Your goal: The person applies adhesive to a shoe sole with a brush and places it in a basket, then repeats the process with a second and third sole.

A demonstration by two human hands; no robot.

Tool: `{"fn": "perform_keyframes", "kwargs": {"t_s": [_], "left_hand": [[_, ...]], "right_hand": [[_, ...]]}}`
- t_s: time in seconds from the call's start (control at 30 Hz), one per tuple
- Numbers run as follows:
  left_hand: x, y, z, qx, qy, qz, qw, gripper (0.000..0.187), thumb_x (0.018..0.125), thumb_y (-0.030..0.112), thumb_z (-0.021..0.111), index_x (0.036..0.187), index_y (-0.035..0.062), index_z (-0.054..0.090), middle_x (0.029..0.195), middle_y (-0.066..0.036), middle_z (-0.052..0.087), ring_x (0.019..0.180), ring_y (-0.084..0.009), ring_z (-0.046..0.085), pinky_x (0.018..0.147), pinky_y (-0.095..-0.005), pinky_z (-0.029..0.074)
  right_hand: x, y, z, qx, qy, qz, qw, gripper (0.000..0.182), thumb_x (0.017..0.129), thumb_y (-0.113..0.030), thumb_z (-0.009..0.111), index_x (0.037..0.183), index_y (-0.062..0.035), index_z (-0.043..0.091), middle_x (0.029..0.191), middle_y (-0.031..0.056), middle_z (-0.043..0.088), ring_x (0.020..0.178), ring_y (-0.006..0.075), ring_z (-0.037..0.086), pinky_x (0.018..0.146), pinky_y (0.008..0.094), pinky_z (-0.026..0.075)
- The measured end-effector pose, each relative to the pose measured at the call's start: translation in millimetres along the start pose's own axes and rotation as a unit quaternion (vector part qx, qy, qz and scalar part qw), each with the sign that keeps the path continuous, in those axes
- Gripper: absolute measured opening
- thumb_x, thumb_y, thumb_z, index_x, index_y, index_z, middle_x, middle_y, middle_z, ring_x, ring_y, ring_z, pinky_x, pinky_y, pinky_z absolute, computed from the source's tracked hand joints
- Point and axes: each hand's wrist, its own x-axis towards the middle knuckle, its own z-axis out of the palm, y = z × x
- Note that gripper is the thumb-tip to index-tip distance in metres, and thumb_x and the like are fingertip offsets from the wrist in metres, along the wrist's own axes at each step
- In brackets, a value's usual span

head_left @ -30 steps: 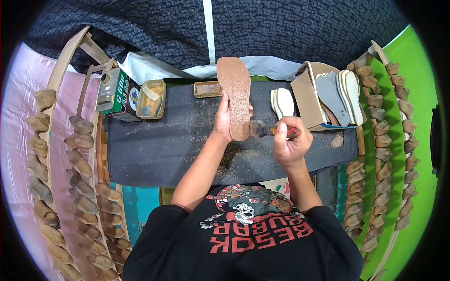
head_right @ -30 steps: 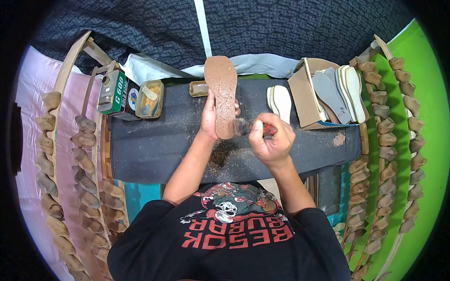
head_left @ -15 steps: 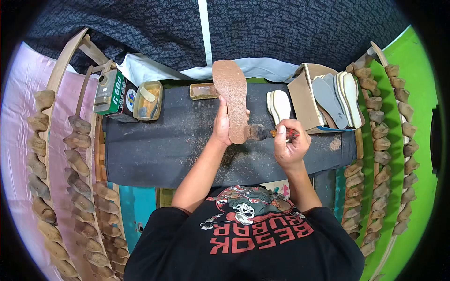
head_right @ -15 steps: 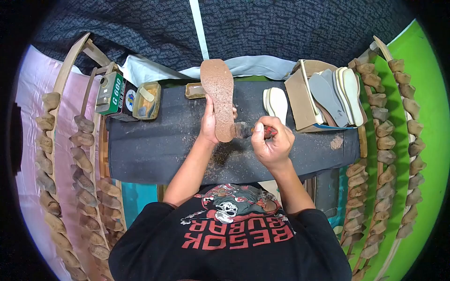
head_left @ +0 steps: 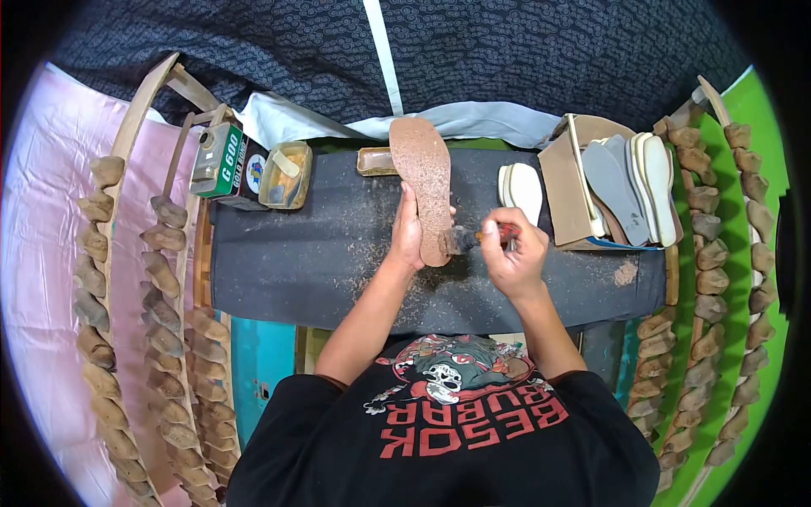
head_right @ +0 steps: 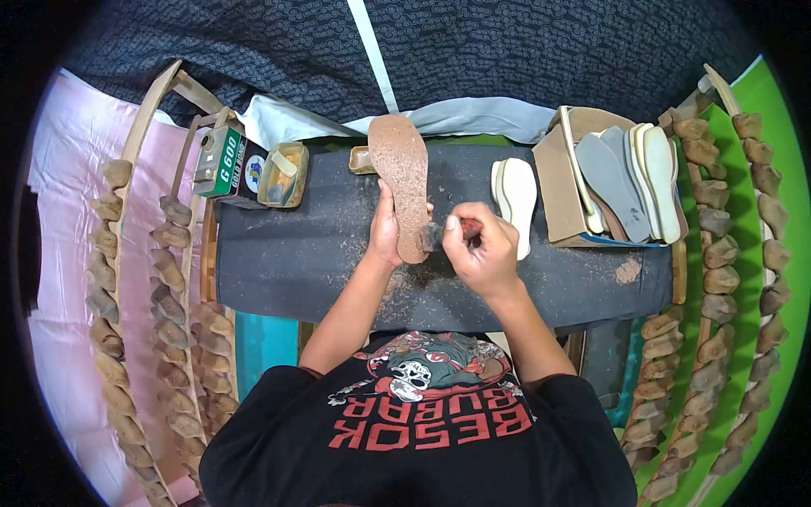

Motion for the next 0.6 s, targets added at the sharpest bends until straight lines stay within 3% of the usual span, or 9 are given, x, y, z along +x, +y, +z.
{"fn": "perform_keyframes", "kwargs": {"t_s": [0.07, 0.13, 0.17, 0.2, 0.27, 0.3, 0.4, 0.43, 0.6], "left_hand": [[-1, -8, -3, 0.018, 0.022, 0.013, 1.0, 0.063, 0.104, 0.062, 0.032, 0.134, 0.0095, 0.048, 0.105, -0.012, 0.067, 0.083, -0.0189, 0.067, 0.074, -0.0342, 0.056], [-6, -16, -6, -0.031, 0.126, 0.036, 0.991, 0.066, 0.102, 0.065, 0.035, 0.129, 0.0085, 0.056, 0.091, -0.011, 0.07, 0.08, -0.0211, 0.068, 0.074, -0.0366, 0.057], [-11, -18, -13, -0.031, 0.157, 0.025, 0.987, 0.068, 0.101, 0.066, 0.035, 0.132, 0.008, 0.054, 0.093, -0.012, 0.069, 0.081, -0.022, 0.068, 0.075, -0.0377, 0.057], [-19, -20, -31, -0.03, 0.163, 0.031, 0.986, 0.068, 0.101, 0.066, 0.035, 0.132, 0.008, 0.054, 0.093, -0.012, 0.069, 0.081, -0.022, 0.068, 0.075, -0.0377, 0.057], [-39, -22, -68, 0.021, 0.092, -0.046, 0.994, 0.07, 0.1, 0.067, 0.035, 0.132, 0.0079, 0.054, 0.095, -0.013, 0.069, 0.082, -0.0224, 0.068, 0.075, -0.0381, 0.058], [-48, -22, -69, 0.014, 0.149, -0.046, 0.988, 0.069, 0.102, 0.066, 0.031, 0.132, 0.0077, 0.053, 0.092, -0.015, 0.069, 0.08, -0.0226, 0.067, 0.071, -0.0368, 0.057], [-71, -24, -92, -0.003, 0.195, -0.024, 0.98, 0.07, 0.101, 0.067, 0.031, 0.133, 0.0083, 0.052, 0.092, -0.014, 0.069, 0.08, -0.0226, 0.067, 0.07, -0.0369, 0.057], [-77, -22, -99, -0.014, 0.189, -0.025, 0.982, 0.07, 0.101, 0.067, 0.032, 0.134, 0.0084, 0.051, 0.092, -0.015, 0.068, 0.08, -0.0228, 0.067, 0.071, -0.0375, 0.057], [-95, -14, -112, -0.017, 0.214, 0.012, 0.977, 0.068, 0.102, 0.066, 0.034, 0.137, 0.0092, 0.048, 0.101, -0.013, 0.066, 0.083, -0.0222, 0.067, 0.074, -0.0376, 0.057]], "right_hand": [[2, 7, 1, 0.023, 0.002, 0.011, 1.0, 0.005, 0.091, -0.003, 0.067, 0.092, -0.0002, 0.063, 0.066, 0.0025, 0.06, 0.056, 0.0087, 0.055, 0.053, 0.0238, 0.044], [0, 16, 2, 0.049, 0.015, 0.035, 0.998, 0.005, 0.093, -0.004, 0.066, 0.094, -0.0002, 0.063, 0.068, 0.0021, 0.061, 0.059, 0.0083, 0.057, 0.055, 0.0235, 0.046], [-1, 21, 4, 0.067, 0.032, 0.062, 0.995, 0.006, 0.096, -0.006, 0.064, 0.096, -0.0002, 0.063, 0.07, 0.0016, 0.062, 0.061, 0.0079, 0.058, 0.057, 0.0231, 0.047], [0, 27, 7, 0.074, 0.027, 0.06, 0.995, 0.006, 0.096, -0.006, 0.064, 0.096, -0.0002, 0.063, 0.07, 0.0016, 0.062, 0.061, 0.0079, 0.058, 0.057, 0.0231, 0.047], [0, 40, 16, 0.222, 0.05, 0.201, 0.953, 0.009, 0.1, -0.009, 0.061, 0.101, -0.0014, 0.064, 0.077, 0.0017, 0.065, 0.068, 0.0072, 0.062, 0.06, 0.0229, 0.049], [1, 53, 19, 0.235, 0.02, 0.227, 0.945, 0.013, 0.103, -0.014, 0.057, 0.107, -0.0033, 0.063, 0.082, 0.0035, 0.068, 0.07, 0.0065, 0.063, 0.06, 0.0223, 0.049], [10, 81, 39, 0.215, -0.014, 0.281, 0.935, 0.017, 0.104, -0.018, 0.056, 0.111, -0.0037, 0.062, 0.085, 0.0056, 0.071, 0.068, 0.0065, 0.062, 0.057, 0.0213, 0.047], [14, 93, 49, 0.192, -0.03, 0.284, 0.939, 0.024, 0.105, -0.025, 0.054, 0.115, -0.0039, 0.061, 0.09, 0.008, 0.073, 0.066, 0.0072, 0.061, 0.055, 0.021, 0.045], [45, 139, 111, 0.2, -0.046, 0.287, 0.936, 0.03, 0.105, -0.031, 0.052, 0.118, -0.0038, 0.058, 0.095, 0.01, 0.074, 0.065, 0.0084, 0.062, 0.054, 0.0221, 0.046]]}}
